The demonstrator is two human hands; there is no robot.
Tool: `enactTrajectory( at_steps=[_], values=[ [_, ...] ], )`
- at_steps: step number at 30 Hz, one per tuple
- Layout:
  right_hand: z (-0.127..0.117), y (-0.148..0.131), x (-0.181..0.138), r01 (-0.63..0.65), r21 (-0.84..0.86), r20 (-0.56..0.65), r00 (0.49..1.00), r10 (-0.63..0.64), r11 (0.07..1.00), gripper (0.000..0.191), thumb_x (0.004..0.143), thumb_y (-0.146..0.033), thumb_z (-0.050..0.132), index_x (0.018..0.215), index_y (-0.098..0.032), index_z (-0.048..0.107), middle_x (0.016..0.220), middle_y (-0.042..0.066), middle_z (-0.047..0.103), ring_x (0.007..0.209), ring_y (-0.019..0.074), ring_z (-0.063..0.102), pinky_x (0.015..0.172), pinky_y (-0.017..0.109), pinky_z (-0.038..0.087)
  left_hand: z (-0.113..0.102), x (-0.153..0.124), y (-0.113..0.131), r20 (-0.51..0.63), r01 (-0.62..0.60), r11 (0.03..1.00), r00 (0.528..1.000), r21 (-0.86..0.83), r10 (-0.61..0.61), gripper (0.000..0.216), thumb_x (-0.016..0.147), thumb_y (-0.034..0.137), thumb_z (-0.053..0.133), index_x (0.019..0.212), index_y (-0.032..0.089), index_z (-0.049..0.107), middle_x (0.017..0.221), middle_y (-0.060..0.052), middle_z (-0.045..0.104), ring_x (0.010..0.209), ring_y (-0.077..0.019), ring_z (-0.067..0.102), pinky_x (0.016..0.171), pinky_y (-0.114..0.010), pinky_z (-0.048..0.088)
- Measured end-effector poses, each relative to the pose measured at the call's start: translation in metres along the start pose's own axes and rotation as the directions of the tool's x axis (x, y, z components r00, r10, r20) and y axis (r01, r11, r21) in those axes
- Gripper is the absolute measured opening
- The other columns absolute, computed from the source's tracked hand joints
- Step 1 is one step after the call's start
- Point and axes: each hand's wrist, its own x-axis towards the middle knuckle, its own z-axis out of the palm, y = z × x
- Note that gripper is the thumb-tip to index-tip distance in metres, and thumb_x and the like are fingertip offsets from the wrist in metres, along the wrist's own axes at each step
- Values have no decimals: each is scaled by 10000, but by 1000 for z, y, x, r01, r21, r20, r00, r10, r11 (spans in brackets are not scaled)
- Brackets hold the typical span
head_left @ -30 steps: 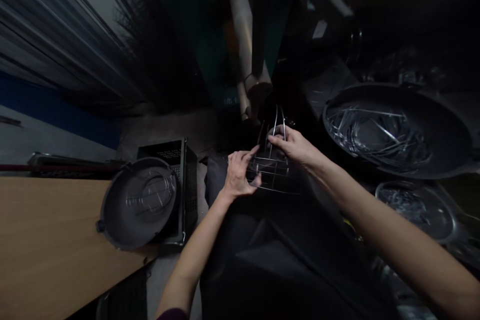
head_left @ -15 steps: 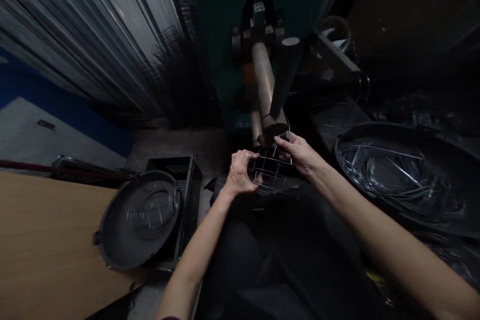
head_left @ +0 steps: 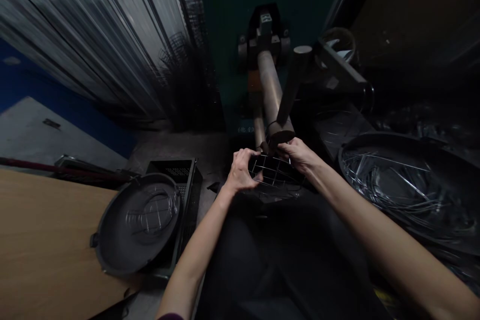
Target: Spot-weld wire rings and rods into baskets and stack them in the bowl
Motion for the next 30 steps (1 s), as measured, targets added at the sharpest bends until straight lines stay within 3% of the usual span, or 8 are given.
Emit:
enactTrajectory(
  at_steps=[11,13,17,20,25,30],
  values=[
    [3,7,9,43,-27,1,999,-43,999,442,530,-384,815,706,-189,458,433,-86,386,374,40,302,365,176,241,-5,4,-4,9,-27,999,1000,32,26,430,620,231,610,1030,189,488,906,-53,586,853,-223,553,817,-393,412],
    [5,3,6,51,-7,-59,997,-52,999,394,572,-355,800,705,-183,470,451,-76,408,377,39,310,363,174,250,-5,4,-5,-4,-26,999,1000,26,26,456,636,243,618,1067,190,479,909,-49,578,853,-218,547,815,-385,418],
    [7,-6,-1,75,173,-299,954,-21,982,256,732,-338,667,694,-176,473,521,-53,463,378,30,303,369,167,275,-2,-1,-9,-15,9,1000,1000,22,-9,479,640,242,617,1086,187,451,962,-63,556,893,-224,538,830,-388,438],
    [7,-11,-6,4,165,-210,977,31,986,232,729,-311,664,671,-169,490,547,-29,489,420,42,370,382,160,288,1,-8,-13,-28,41,999,999,-5,-41,479,628,245,616,1068,195,433,997,-72,545,919,-232,537,841,-401,451],
    [10,-13,-3,-30,85,26,999,28,996,362,596,-325,782,651,-173,458,497,-53,423,400,32,301,365,172,188,3,-15,-21,-79,78,995,993,-58,-82,526,609,239,621,1093,197,421,1041,-80,520,955,-237,525,862,-407,459],
    [14,-9,3,47,76,51,997,-51,996,465,549,-392,799,710,-199,407,482,-85,399,391,32,304,379,174,208,7,-19,-25,-116,89,985,988,-146,-107,511,618,244,612,1086,191,416,1046,-88,504,964,-235,515,862,-407,463]
  ],
)
